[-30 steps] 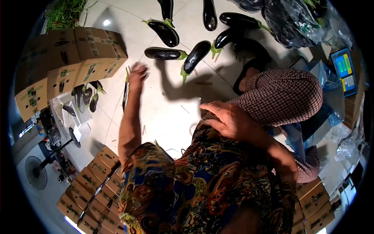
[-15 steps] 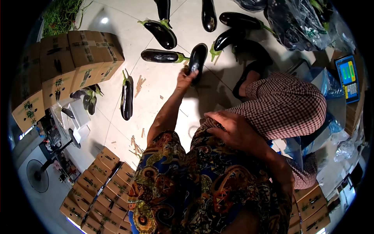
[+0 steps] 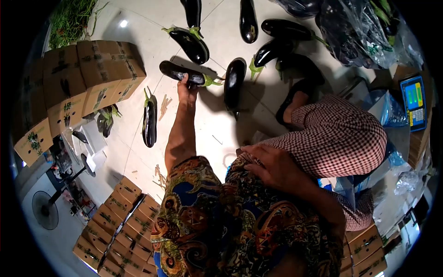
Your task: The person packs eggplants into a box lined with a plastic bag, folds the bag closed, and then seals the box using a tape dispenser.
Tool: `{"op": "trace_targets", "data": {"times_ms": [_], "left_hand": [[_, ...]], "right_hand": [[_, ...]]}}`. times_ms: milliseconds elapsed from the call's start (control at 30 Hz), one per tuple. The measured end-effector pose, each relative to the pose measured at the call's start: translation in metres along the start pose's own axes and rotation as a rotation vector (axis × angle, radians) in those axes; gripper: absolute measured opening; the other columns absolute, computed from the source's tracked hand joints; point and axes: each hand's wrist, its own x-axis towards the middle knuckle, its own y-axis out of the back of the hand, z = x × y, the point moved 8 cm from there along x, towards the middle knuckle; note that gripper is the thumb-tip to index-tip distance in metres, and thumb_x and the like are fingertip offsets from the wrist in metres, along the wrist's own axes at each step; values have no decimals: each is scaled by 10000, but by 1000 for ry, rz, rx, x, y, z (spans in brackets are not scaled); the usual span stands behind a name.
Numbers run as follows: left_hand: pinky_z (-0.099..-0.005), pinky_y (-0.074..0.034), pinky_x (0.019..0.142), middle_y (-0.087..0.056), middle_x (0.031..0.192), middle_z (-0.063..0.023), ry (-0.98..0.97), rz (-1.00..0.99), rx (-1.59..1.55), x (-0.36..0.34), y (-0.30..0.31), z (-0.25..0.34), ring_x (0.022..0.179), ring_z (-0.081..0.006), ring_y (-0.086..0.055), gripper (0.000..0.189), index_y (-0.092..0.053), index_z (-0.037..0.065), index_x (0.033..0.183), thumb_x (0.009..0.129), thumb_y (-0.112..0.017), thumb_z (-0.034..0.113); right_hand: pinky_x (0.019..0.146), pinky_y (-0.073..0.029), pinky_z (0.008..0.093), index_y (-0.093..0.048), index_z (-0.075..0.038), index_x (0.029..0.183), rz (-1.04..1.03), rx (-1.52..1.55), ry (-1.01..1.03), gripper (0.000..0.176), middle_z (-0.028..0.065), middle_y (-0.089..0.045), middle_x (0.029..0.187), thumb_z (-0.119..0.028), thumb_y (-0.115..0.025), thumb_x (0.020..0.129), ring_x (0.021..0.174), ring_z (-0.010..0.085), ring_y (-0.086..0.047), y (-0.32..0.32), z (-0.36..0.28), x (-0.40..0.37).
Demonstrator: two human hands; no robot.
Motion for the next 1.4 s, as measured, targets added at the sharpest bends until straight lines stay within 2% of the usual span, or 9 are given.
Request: {"op": "trace_targets", "data": {"times_ms": [300,533,867,933,967,1100,1133,1267,1400], "left_hand": [[-516,-384,1017,-533,1208,-218,200,-745,-399,-147,-102,51,1088,-332,-541,625,-459,-55,1252,883,-567,438],[-280,-437,617,-498,1033,-165,347,-798,-415,-179,-137,35,757,-200,-461,664,-441,5,1228,896,-454,580],[-307,-468,573,-577,874,-130,619,-197,36,-196,-12,-52,682,-217,-547,555,-529,82,1150,911,-454,578],[-311,-487,572,-599,837,-119,196,-260,410,-199,25,-28,662,-219,-561,531,-546,104,1156,919,-431,565],[-307,-502,588,-615,841,-121,401,-79,372,-195,82,-26,698,-218,-584,504,-551,113,1170,922,-431,535],[-326,-407,1009,-548,1238,-134,-463,-194,352,-173,141,171,1134,-227,-536,558,-409,43,1358,916,-487,375],[-341,-483,869,-592,1103,-72,-408,-197,199,-111,262,225,980,-185,-561,406,-487,64,1255,955,-460,338],[-311,-505,684,-628,853,-81,-795,535,136,-132,306,336,710,-183,-564,258,-598,96,948,899,-518,337],[-297,-487,582,-599,717,-61,-488,139,563,-40,287,221,627,-193,-560,117,-611,101,789,835,-552,191]], "right_hand": [[748,-540,407,-544,31,1165,-13,-73,150,376,213,-626,1004,-181,-629,866,884,326,-641,-11,-12,4],[766,-545,405,-561,44,1141,25,-86,169,374,220,-625,1005,-182,-643,855,880,326,-643,-12,-13,-4],[760,-538,388,-557,34,1142,33,-52,249,362,228,-626,1036,-107,-658,825,903,332,-647,-18,-18,-8],[757,-531,379,-549,24,1160,28,-87,296,374,222,-619,1064,-84,-657,819,920,326,-643,-22,-15,-10],[766,-527,381,-544,26,1166,18,-112,332,379,222,-613,1080,-85,-653,821,942,325,-636,-25,-12,-12],[850,-507,421,-531,37,1184,-103,-109,238,379,243,-618,1056,-176,-605,880,974,368,-621,-30,-19,-10],[869,-496,422,-526,38,1191,-128,-122,223,384,247,-611,1075,-189,-592,888,993,372,-612,-30,-21,-8],[929,-456,432,-508,44,1215,-198,-97,170,415,266,-587,1130,-234,-554,911,1049,392,-580,-34,-25,-4],[911,-467,426,-504,54,1221,-121,-88,178,419,267,-590,1111,-211,-565,903,1035,398,-582,-25,-30,-8]]}}
